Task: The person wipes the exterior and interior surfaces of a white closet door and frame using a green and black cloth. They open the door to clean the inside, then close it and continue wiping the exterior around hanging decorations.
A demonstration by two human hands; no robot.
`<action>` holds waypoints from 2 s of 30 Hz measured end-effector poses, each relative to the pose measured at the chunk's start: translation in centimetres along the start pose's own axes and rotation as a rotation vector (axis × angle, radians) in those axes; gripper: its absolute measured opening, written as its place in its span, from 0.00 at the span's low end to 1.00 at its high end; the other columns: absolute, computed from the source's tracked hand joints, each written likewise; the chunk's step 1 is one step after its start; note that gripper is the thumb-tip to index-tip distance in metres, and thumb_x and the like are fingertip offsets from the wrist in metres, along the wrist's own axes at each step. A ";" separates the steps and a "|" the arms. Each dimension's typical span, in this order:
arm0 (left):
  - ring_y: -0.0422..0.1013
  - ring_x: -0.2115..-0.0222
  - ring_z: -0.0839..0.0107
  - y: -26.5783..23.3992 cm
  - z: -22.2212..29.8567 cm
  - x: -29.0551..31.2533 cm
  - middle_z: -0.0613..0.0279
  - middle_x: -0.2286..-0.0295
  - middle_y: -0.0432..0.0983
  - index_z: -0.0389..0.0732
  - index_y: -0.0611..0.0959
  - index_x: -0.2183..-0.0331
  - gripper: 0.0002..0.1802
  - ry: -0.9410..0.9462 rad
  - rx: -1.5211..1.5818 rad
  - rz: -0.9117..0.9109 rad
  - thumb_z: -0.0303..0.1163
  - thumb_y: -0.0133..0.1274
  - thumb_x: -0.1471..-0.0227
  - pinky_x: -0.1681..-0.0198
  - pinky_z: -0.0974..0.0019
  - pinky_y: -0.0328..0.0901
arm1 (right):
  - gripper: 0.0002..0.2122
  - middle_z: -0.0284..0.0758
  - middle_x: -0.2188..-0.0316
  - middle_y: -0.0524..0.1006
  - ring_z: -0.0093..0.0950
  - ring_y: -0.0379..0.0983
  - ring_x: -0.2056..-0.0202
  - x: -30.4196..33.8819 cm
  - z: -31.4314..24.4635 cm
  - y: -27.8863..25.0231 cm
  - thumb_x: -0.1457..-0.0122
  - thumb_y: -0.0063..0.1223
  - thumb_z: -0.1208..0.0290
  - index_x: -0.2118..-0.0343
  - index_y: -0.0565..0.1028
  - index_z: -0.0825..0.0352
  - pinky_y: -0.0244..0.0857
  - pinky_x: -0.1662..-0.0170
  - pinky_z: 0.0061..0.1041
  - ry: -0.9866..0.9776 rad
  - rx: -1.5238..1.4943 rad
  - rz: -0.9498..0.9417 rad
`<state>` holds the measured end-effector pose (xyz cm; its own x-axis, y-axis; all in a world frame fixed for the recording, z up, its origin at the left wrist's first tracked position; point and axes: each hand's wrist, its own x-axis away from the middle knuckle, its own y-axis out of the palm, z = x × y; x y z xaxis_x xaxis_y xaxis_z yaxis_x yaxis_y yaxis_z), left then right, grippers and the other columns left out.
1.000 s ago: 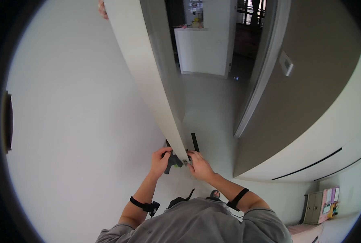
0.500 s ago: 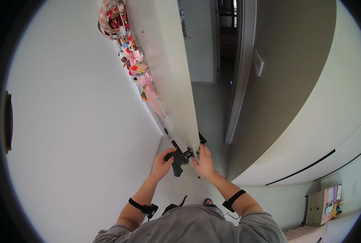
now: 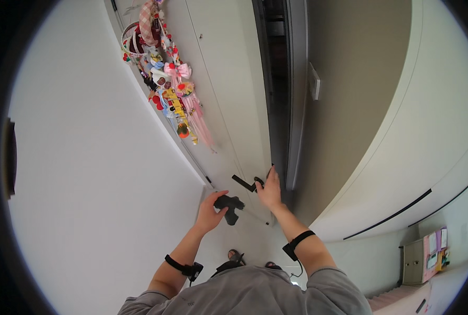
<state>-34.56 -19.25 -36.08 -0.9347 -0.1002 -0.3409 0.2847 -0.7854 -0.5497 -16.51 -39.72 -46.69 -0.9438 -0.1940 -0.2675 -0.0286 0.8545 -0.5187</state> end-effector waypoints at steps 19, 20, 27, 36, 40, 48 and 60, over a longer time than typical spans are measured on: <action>0.77 0.63 0.47 -6.2 -2.4 -5.2 0.52 0.64 0.77 0.39 0.86 0.58 0.12 0.307 -0.111 -0.100 0.19 0.65 0.45 0.60 0.51 0.73 | 0.48 0.67 0.25 0.56 0.57 0.55 0.24 -4.3 -2.3 -2.6 0.36 0.67 0.69 0.23 0.45 0.82 0.52 0.22 0.44 0.157 0.075 0.255; 0.77 0.63 0.48 -6.7 -2.8 -5.9 0.52 0.64 0.76 0.39 0.86 0.58 0.11 0.349 -0.061 -0.080 0.19 0.65 0.44 0.60 0.51 0.73 | 0.47 0.66 0.27 0.59 0.57 0.58 0.26 -3.9 -2.9 -2.4 0.37 0.67 0.70 0.23 0.48 0.81 0.54 0.23 0.46 0.091 0.152 0.368; 0.76 0.62 0.53 -9.7 -6.3 -10.8 0.53 0.59 0.74 0.38 0.87 0.59 0.10 0.383 0.071 -0.054 0.19 0.68 0.44 0.58 0.57 0.74 | 0.29 0.50 0.40 0.72 0.51 0.66 0.36 -1.9 -5.5 3.4 0.41 0.68 0.73 0.36 0.71 0.70 0.63 0.33 0.48 -0.080 0.476 0.419; 0.71 0.50 0.51 -10.9 -7.6 -13.7 0.56 0.52 0.75 0.42 0.88 0.64 0.11 0.560 -0.113 0.122 0.23 0.72 0.50 0.44 0.48 0.68 | 0.27 0.42 0.31 0.69 0.45 0.59 0.27 -4.6 -4.1 7.0 0.32 0.59 0.71 0.31 0.69 0.67 0.55 0.23 0.43 -0.042 0.782 0.139; 0.74 0.51 0.51 -10.8 -7.6 -14.3 0.58 0.57 0.80 0.41 0.86 0.65 0.09 0.601 -0.122 0.049 0.25 0.71 0.48 0.47 0.49 0.68 | 0.23 0.37 0.33 0.73 0.40 0.64 0.28 -4.8 -3.2 7.3 0.30 0.57 0.71 0.33 0.73 0.63 0.60 0.26 0.40 -0.132 0.853 0.261; 0.79 0.62 0.52 -13.1 -5.9 -13.2 0.56 0.64 0.84 0.40 0.85 0.60 0.09 0.489 -0.053 -0.104 0.26 0.68 0.43 0.55 0.54 0.71 | 0.12 0.30 0.52 0.84 0.35 0.80 0.43 -6.1 -3.7 7.2 0.38 0.60 0.72 0.51 0.82 0.60 0.82 0.51 0.36 -0.033 0.947 0.189; 0.82 0.68 0.60 -13.8 -2.1 -14.3 0.54 0.66 0.85 0.36 0.86 0.58 0.08 0.383 0.035 -0.115 0.25 0.66 0.39 0.62 0.63 0.75 | 0.10 0.29 0.56 0.85 0.33 0.82 0.49 -7.2 -4.6 5.9 0.35 0.58 0.74 0.53 0.84 0.58 0.83 0.61 0.39 0.071 0.879 0.091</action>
<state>-24.69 -5.67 -25.23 -0.8113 0.2190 -0.5421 0.1697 -0.7990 -0.5769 -11.41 -31.07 -44.05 -0.9493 -0.0880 -0.3018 0.2828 0.1805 -0.9421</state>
